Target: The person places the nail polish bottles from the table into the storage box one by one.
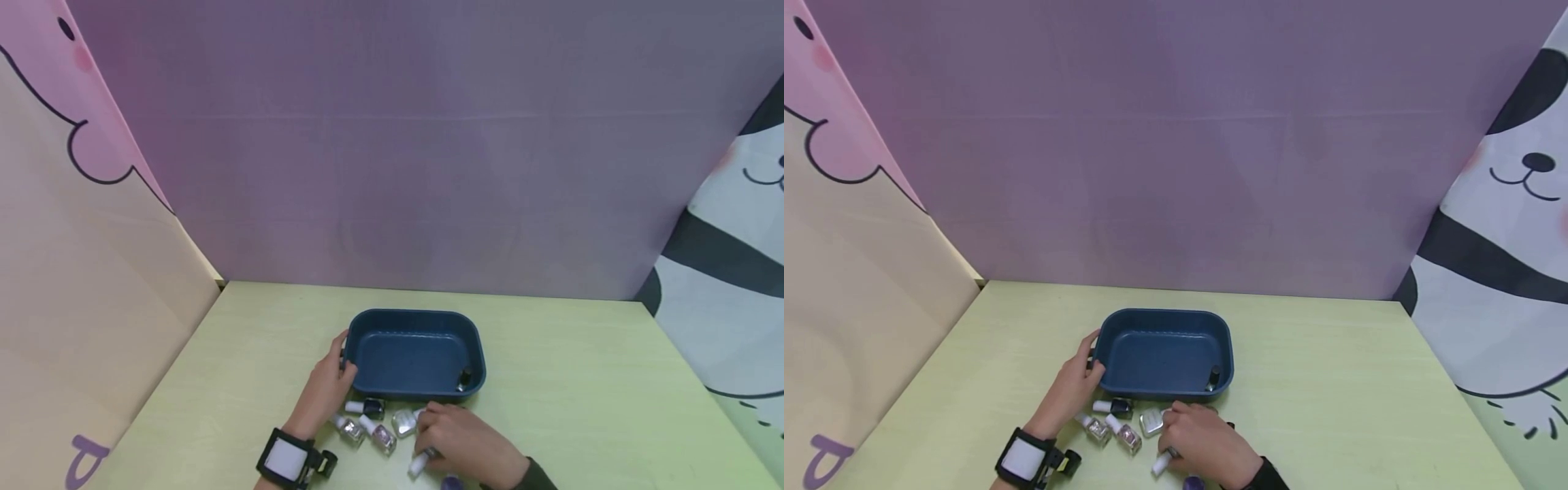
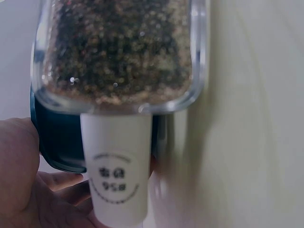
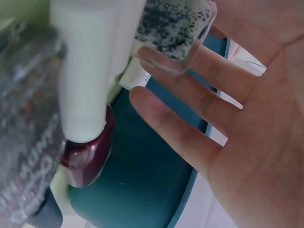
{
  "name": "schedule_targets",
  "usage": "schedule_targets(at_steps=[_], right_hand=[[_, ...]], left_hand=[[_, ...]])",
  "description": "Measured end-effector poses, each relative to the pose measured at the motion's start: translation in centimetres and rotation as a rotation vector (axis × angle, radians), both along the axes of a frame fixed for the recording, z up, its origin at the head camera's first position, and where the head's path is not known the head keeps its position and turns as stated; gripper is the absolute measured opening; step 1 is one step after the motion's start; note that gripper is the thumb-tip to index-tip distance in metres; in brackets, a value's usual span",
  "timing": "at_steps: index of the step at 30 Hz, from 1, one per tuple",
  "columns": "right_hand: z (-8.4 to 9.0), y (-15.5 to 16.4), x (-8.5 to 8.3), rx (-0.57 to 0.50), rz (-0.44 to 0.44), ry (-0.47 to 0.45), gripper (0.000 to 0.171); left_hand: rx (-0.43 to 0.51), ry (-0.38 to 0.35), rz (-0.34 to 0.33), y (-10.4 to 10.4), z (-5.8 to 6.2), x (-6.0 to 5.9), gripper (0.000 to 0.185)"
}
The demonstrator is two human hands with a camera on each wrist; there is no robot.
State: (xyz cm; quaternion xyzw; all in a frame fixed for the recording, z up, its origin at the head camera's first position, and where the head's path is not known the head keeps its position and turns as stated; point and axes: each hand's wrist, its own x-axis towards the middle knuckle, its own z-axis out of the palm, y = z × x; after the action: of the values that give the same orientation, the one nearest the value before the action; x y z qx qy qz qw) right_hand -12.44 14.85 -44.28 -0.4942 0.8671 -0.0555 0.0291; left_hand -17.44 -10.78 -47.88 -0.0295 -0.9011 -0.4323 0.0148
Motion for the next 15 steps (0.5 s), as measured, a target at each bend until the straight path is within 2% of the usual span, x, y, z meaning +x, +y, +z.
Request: schedule_targets(at_steps=[6, 15], right_hand=[[-0.05, 0.12, 0.10, -0.038, -0.009, 0.038, 0.007], [0.38, 0.10, 0.08, -0.015, -0.060, 0.040, 0.006]], left_hand=[[0.003, 0.002, 0.008, -0.02, -0.06, 0.04, 0.063], [0.010, -0.003, -0.001, -0.07, -0.06, -0.03, 0.063]])
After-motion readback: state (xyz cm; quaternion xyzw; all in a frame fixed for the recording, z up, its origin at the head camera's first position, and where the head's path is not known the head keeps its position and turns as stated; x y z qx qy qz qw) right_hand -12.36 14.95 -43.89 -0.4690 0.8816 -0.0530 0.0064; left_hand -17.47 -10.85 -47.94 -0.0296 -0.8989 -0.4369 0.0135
